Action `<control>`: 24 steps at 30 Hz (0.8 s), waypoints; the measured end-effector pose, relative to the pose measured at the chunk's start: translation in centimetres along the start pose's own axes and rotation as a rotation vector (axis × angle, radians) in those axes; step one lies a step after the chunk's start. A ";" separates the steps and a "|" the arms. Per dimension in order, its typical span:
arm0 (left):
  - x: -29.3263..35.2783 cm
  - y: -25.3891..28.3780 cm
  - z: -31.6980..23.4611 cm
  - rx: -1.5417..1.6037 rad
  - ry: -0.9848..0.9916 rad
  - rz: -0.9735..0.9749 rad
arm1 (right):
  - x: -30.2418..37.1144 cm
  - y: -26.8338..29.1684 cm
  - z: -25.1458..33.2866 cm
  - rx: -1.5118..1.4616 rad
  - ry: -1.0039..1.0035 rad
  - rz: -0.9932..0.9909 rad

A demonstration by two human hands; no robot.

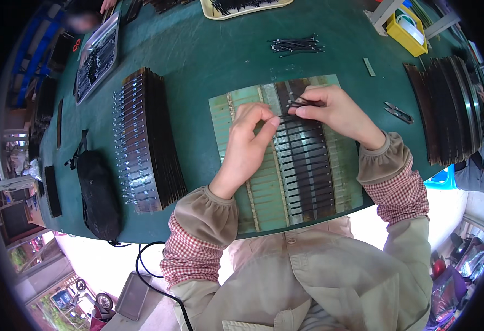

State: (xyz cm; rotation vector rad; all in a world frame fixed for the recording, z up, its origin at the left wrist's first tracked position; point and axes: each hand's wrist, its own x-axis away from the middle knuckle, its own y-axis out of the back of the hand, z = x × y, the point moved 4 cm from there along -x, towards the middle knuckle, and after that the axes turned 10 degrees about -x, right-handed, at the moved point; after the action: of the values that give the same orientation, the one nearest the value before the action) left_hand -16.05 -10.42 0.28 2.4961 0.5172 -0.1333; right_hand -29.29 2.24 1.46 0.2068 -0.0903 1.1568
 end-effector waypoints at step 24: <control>1.1 -0.7 -1.1 -0.687 -0.276 -0.048 | -0.4 -0.1 0.0 0.578 0.113 -0.267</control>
State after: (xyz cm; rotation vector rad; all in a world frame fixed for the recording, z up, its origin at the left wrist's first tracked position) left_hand -15.35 -8.88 0.62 1.7631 0.4163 -0.2648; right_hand -29.38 1.80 1.37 0.6434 0.3679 0.9013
